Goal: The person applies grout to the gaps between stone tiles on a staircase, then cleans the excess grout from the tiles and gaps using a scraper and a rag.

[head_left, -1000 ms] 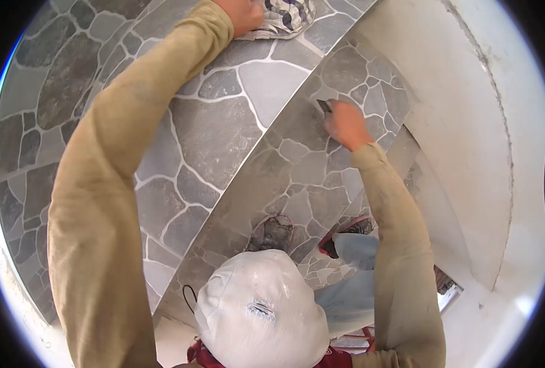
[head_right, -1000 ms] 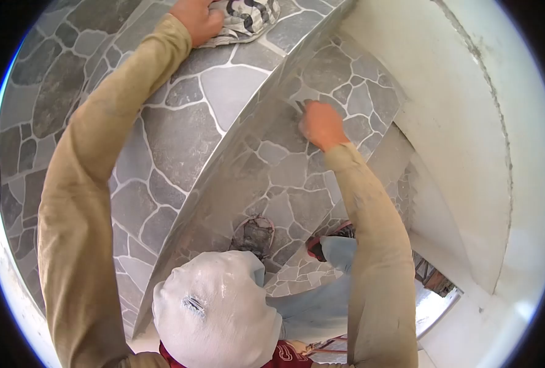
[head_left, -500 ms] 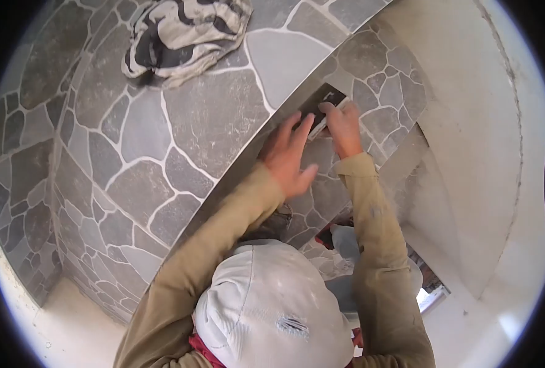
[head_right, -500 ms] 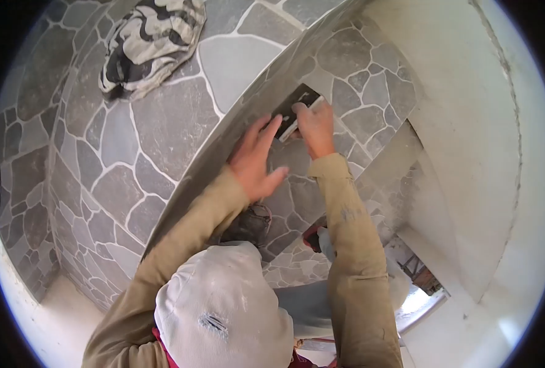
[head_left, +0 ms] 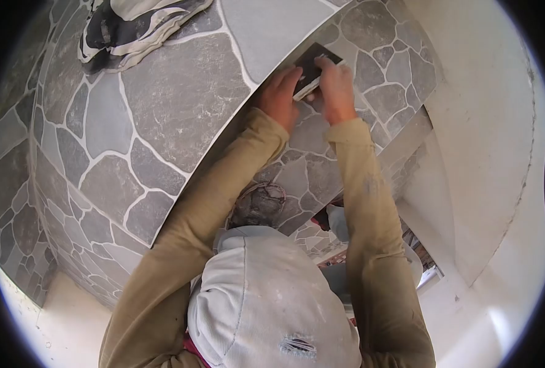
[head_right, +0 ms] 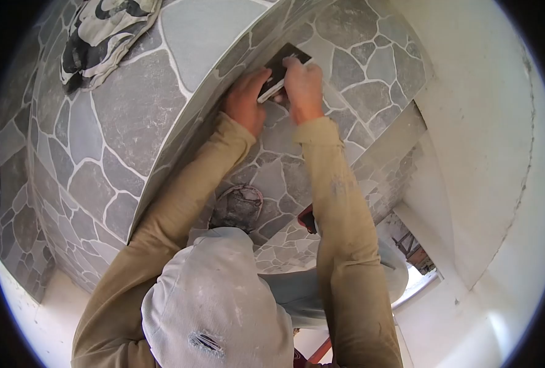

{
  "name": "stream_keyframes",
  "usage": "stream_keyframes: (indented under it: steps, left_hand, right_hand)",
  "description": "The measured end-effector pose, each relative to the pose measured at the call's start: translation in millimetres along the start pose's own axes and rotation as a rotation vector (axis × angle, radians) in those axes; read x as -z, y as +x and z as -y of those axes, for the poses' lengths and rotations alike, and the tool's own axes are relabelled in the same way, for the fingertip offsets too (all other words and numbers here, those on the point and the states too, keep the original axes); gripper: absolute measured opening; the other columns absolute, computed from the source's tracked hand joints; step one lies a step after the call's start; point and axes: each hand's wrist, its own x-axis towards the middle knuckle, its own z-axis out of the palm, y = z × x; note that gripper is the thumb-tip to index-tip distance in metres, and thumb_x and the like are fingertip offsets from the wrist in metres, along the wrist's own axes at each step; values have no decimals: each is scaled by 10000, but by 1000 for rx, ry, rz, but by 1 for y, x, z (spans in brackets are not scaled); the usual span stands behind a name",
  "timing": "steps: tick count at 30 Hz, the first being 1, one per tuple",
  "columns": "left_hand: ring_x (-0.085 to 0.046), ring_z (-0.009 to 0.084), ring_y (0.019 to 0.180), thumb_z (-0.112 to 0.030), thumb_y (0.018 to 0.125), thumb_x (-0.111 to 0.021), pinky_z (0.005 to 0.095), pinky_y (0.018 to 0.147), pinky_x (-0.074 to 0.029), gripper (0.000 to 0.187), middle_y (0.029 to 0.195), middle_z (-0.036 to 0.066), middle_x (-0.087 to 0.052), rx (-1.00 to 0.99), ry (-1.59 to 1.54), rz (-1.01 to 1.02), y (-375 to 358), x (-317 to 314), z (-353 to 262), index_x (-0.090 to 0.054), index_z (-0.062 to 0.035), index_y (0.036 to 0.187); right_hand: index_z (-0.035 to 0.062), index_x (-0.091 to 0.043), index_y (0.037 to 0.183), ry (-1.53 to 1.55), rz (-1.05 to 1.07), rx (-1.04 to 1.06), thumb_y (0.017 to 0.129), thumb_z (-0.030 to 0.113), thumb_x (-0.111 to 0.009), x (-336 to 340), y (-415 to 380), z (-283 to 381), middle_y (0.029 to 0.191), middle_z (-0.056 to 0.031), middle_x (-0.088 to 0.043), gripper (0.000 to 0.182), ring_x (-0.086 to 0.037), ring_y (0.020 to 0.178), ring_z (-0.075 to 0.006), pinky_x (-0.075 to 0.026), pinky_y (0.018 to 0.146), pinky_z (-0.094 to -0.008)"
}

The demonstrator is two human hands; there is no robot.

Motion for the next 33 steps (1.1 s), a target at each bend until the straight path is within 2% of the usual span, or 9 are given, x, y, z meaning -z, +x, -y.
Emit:
stream_keyframes:
  steps: [7,10,16,19,21,25,27,31,33]
  left_hand:
    - [-574,408,1223,122,777,-546,457,1029,-477,519,1314,224,-605,6,33,-43,-13,0,-20,-591,-15,1275]
    - [-584,404,1219,127,786,-541,452,1028,-483,510,1303,227,-614,-24,-16,-68,4,-1,-14,-595,-17,1272]
    - [-606,397,1184,138,792,-491,441,999,-504,527,1268,218,-634,45,-32,-33,-5,10,-20,-603,-34,1278]
    - [-621,398,1156,138,788,-489,446,972,-514,530,1254,213,-643,64,-61,-25,10,10,-16,-606,-35,1275]
    - [-627,398,1140,142,781,-487,447,954,-519,533,1237,214,-651,78,-51,24,-1,16,-17,-610,-34,1269]
    - [-625,393,1151,137,774,-496,444,963,-519,543,1243,210,-650,9,-12,8,13,8,-20,-612,-41,1274]
    - [-623,385,1165,137,772,-501,434,985,-515,558,1260,206,-645,163,3,88,11,17,-24,-609,-46,1287]
    - [-563,362,1270,152,752,-505,420,1050,-484,615,1371,191,-589,39,21,31,2,0,-9,-589,-54,1326]
    - [-532,369,1303,153,747,-507,422,1082,-455,635,1405,188,-562,16,26,21,7,-12,-11,-579,-55,1343]
  right_hand:
    - [-71,-653,884,-181,63,-42,919,182,-566,0,-7,-1,624,-135,-611,269,-550,431,-211,-410,406,-330]
    - [-70,-593,675,-173,115,113,892,164,-557,-3,2,-1,567,-149,-601,321,-552,405,-221,-406,368,-340]
    - [-64,-598,696,-113,70,-34,901,162,-535,-6,-6,-7,568,-152,-599,312,-550,405,-221,-397,369,-336]
    - [-67,-595,703,-144,129,206,900,159,-532,-10,2,-3,566,-150,-592,306,-552,408,-223,-392,363,-333]
    - [-65,-589,698,-74,100,-23,898,166,-535,-9,-9,-1,567,-146,-588,310,-554,412,-220,-391,361,-338]
    - [-67,-582,693,-5,86,-21,898,171,-541,-3,3,-1,572,-148,-588,316,-555,411,-218,-389,359,-340]
    - [-61,-579,691,-61,73,-49,902,176,-545,-9,2,2,569,-148,-587,320,-555,411,-216,-398,364,-344]
    - [-71,-585,694,-40,66,-51,901,172,-563,-4,-1,-3,542,-126,-571,320,-535,383,-218,-393,347,-338]
    - [-87,-634,890,-262,8,177,917,160,-574,3,10,7,743,-190,-658,256,-641,576,-258,-506,493,-364]
